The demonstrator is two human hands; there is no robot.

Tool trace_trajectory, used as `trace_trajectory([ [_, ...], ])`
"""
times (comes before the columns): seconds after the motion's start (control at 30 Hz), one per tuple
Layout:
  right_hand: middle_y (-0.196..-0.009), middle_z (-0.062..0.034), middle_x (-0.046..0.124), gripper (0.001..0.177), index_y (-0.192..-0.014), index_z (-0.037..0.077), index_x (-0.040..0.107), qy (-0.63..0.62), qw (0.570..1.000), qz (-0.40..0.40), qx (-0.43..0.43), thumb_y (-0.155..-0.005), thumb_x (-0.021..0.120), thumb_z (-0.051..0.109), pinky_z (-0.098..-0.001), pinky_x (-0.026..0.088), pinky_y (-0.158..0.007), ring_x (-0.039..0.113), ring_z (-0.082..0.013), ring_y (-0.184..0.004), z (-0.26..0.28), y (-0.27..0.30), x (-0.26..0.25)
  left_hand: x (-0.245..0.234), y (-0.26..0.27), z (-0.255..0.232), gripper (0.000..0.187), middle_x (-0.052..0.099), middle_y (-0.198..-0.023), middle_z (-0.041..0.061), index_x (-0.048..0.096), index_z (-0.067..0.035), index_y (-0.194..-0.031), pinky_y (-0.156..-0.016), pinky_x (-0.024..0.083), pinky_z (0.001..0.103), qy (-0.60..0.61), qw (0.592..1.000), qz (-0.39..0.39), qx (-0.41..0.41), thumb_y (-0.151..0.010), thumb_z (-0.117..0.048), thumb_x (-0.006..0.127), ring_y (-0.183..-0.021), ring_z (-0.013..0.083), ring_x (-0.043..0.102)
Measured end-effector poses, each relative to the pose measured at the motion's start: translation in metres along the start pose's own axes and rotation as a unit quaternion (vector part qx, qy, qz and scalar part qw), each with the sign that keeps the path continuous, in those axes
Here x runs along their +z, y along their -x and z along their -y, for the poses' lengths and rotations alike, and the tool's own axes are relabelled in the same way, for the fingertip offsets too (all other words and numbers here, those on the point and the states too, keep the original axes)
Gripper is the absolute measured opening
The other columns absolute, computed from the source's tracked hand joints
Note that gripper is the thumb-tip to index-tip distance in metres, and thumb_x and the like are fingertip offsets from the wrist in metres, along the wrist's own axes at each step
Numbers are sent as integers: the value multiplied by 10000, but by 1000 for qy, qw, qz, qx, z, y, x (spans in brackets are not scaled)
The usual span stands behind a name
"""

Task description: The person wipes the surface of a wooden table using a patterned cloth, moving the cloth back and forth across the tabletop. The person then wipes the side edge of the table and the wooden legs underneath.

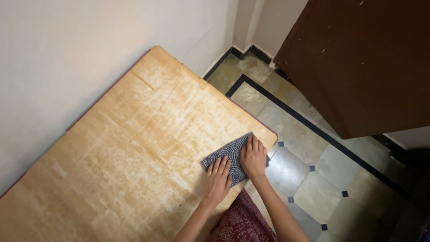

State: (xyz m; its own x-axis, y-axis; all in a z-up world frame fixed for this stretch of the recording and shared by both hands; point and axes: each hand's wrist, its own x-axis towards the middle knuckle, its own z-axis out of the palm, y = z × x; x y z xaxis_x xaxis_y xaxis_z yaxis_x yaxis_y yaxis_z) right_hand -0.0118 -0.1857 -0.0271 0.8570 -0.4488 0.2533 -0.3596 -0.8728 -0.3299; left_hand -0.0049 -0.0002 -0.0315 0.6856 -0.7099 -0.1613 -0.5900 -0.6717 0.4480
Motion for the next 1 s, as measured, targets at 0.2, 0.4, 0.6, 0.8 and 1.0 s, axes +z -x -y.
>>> trace_trajectory([
  [0.2, -1347, -222, 602, 547, -1354, -104, 566, 22, 999, 20, -35, -933, 581, 244, -442, 445, -999, 565, -350, -1197, 7, -8, 6, -12, 1, 10, 608, 284, -1668, 117, 372, -46, -1560, -1242, 117, 495, 18, 1000, 16, 8, -1008, -282, 468, -1537, 298, 220],
  [0.4, -1337, -254, 586, 604, -1333, -154, 545, 68, 995, 63, -44, -934, 570, 300, -432, 449, -982, 567, -352, -1154, 11, -12, 2, -16, 6, 16, 620, 300, -1671, 102, 393, -55, -1557, -1259, 117, 479, 24, 1000, -2, 14, -976, -255, 475, -1545, 279, 237],
  [0.6, -1311, -274, 573, 659, -1319, -161, 534, 79, 994, 74, -26, -929, 556, 370, -441, 444, -1011, 557, -373, -1181, 22, 2, 7, -8, 5, 18, 635, 291, -1668, 118, 374, -37, -1562, -1246, 105, 497, 11, 1000, -11, 24, -968, -240, 468, -1542, 303, 213],
  [0.8, -1370, -306, 545, 740, -1356, -193, 492, 103, 992, 68, -20, -932, 544, 411, -454, 438, -1005, 544, -394, -1199, 5, -17, 12, -10, 4, 22, 620, 302, -1679, 105, 376, -49, -1575, -1261, 109, 491, 19, 999, -4, 42, -992, -247, 452, -1558, 296, 215],
  [1.0, -1357, -314, 544, 753, -1350, -190, 497, 101, 994, 42, -1, -900, 555, 411, -462, 432, -1020, 539, -404, -1197, 15, -2, 10, -11, 3, 17, 636, 308, -1664, 122, 380, -40, -1558, -1246, 115, 501, 0, 999, 2, 46, -966, -252, 472, -1538, 307, 229],
])
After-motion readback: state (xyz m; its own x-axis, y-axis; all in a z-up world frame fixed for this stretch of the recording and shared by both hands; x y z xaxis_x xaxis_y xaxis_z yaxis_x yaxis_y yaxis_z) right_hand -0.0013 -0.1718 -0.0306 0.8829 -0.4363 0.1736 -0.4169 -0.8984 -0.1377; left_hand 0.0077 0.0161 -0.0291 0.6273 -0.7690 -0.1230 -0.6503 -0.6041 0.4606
